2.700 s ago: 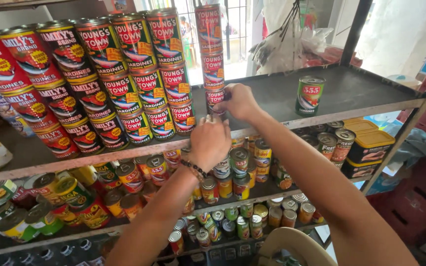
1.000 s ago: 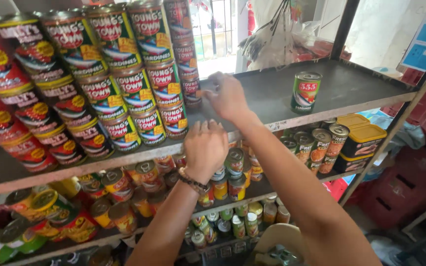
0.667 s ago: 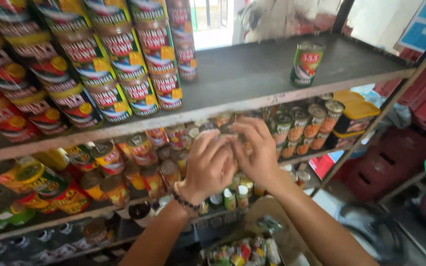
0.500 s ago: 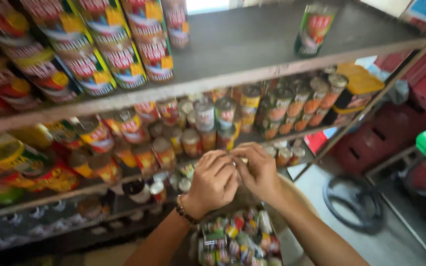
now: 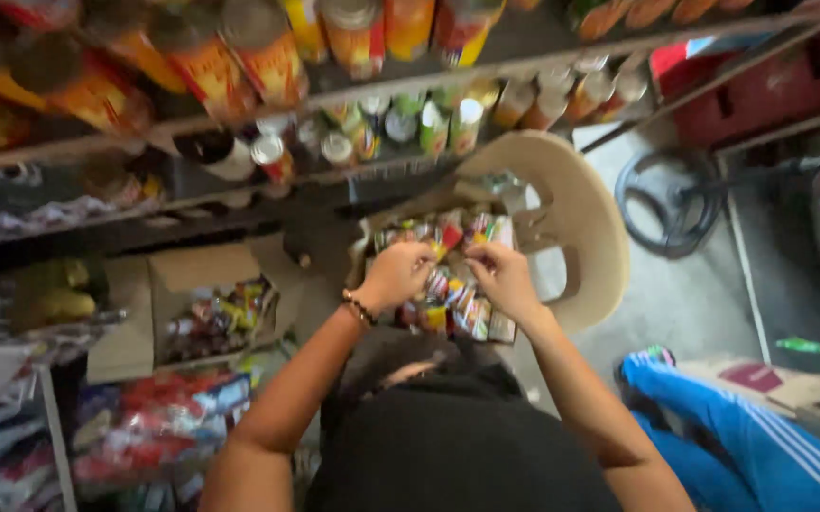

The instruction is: Organizing and stocking various canned sardine products on a retail store shelf.

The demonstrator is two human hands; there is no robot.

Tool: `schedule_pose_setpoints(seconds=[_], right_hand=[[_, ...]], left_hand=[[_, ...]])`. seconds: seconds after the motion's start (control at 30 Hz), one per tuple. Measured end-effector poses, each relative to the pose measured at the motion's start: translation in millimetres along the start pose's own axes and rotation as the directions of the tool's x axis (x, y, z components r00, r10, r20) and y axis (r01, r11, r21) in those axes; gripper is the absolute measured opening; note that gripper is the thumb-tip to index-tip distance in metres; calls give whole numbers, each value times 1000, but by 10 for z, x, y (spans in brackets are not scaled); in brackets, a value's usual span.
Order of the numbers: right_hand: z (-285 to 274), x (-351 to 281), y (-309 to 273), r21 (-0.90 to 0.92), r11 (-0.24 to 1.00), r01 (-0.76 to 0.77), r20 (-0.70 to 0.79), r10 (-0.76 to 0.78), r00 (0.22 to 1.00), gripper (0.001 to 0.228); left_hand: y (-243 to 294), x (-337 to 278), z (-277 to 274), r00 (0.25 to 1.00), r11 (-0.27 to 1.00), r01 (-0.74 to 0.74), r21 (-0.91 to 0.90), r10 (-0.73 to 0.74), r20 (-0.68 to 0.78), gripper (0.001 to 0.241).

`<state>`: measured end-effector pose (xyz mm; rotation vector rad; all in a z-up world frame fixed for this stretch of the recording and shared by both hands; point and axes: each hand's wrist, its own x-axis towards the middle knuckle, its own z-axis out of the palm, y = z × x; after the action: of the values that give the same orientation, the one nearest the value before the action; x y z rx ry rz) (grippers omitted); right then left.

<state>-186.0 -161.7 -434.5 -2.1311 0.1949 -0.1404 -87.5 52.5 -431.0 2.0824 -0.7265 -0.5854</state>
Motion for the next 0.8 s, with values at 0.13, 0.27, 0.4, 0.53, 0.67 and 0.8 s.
schedule_pose_setpoints(seconds=[0.13, 0.27, 0.4, 0.53, 0.67, 0.8], right_hand=[[178, -269, 376, -38, 983, -180, 91, 183, 979, 18], [266, -437, 583, -199, 938, -284, 188, 321, 928, 56], [403, -533, 716, -298, 923, -244, 170, 303, 938, 89], [559, -563, 901, -236, 963, -130, 169, 173, 970, 93], [555, -531, 746, -199, 944, -263, 174, 298, 939, 80], [445, -471, 593, -176, 902, -394, 162, 421, 892, 71]], left_hand=[[-517, -146, 392, 999, 1000, -23, 19, 23, -38, 16], [-830, -247, 760, 998, 998, 65, 2, -65, -26, 21], [-1125, -242, 1174, 938, 934, 342, -104, -332, 102, 36], [-1377, -214, 1340, 944, 937, 308, -167, -279, 177, 43], [-1359, -216, 1345, 931, 912, 343, -224, -299, 208, 44], [-1315, -219, 1331, 942, 881, 328, -341, -276, 193, 45]])
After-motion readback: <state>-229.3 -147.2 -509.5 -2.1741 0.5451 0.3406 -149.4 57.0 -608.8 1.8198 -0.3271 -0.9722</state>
